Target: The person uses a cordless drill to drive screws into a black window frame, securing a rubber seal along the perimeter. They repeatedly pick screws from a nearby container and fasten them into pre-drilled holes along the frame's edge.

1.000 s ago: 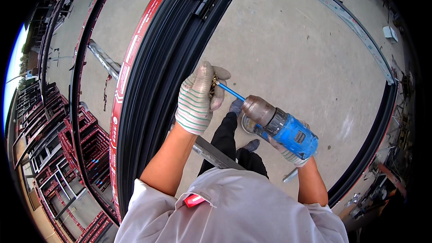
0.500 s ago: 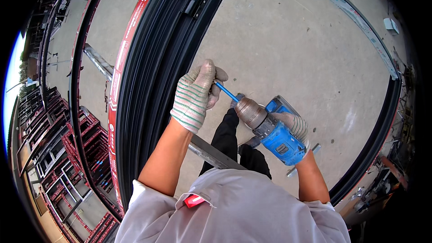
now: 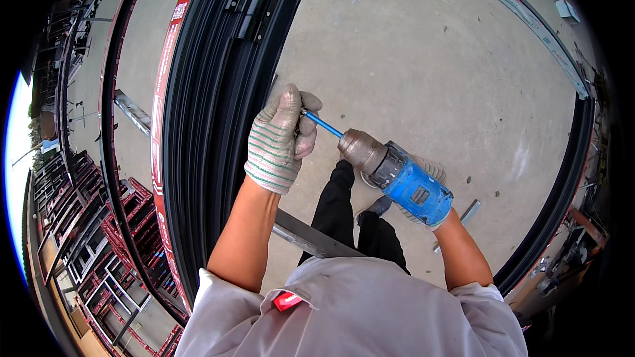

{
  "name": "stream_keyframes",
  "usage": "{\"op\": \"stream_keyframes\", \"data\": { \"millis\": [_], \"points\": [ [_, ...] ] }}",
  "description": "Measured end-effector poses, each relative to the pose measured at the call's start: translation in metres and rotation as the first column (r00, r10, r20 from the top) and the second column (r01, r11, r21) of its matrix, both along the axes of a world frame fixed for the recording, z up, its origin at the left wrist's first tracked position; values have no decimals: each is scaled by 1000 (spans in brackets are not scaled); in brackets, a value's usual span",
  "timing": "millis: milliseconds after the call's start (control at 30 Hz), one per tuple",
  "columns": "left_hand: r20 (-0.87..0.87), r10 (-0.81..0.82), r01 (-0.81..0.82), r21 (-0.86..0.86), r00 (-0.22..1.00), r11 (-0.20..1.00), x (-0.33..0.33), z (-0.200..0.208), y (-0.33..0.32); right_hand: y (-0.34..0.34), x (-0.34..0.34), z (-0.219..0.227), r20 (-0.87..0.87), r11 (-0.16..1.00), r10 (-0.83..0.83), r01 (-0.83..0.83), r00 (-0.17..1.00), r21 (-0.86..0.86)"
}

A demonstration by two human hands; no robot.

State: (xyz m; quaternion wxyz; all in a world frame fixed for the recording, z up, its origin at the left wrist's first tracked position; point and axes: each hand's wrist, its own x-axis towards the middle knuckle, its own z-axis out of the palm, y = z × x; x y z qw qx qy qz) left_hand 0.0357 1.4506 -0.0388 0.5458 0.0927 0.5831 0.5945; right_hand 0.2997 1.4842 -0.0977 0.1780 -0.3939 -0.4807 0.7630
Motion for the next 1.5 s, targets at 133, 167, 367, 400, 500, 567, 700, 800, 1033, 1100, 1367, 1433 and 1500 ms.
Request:
{"op": "stream_keyframes", "data": {
  "millis": [133, 167, 367, 400, 500, 567, 700, 800, 1033, 1100, 1367, 1433, 1500],
  "points": [
    [205, 48, -79, 147, 978, 986, -4, -16, 14, 17, -17, 8, 389, 669, 117, -362, 914, 649],
    [212, 27, -70, 200, 977, 977, -8, -23, 17, 21, -23, 6, 394, 696, 132, -368, 910, 617],
    [295, 116, -199, 269, 949, 942, -23, -44, 43, 42, -52, -29, 130, 881, -13, -50, 991, 471],
    [298, 127, -212, 274, 946, 938, -26, -48, 47, 45, -57, -34, 96, 912, -24, -18, 995, 410],
    [-34, 93, -86, 180, 995, 980, -38, -49, 58, 62, -59, -53, 121, 820, 11, -78, 993, 568],
    [-61, 36, -27, 142, 997, 989, -46, -48, 60, 74, -60, -56, 120, 783, 56, -118, 991, 610],
    [-16, -33, 35, 126, 999, 991, -57, -54, 62, 92, -59, -55, 154, 791, 88, -163, 984, 590],
    [42, -17, 11, 146, 999, 989, -60, -62, 62, 97, -60, -53, 150, 891, 112, -166, 982, 423],
    [222, 48, -95, 203, 974, 975, -59, -76, 68, 98, -66, -73, 50, 977, 144, -150, 988, 153],
    [211, 83, -128, 210, 974, 969, -58, -80, 69, 97, -69, -72, -9, 993, 108, -107, 994, 46],
    [125, 231, -254, 216, 965, 943, -50, -83, 85, 101, -91, -63, -92, 997, 65, -68, 994, -38],
    [125, 254, -276, 222, 959, 935, -49, -83, 88, 105, -96, -64, -71, 996, 87, -86, 994, 14],
    [134, 268, -294, 236, 954, 926, -48, -83, 91, 108, -99, -66, -78, 997, 82, -80, 994, 24]
  ]
}}
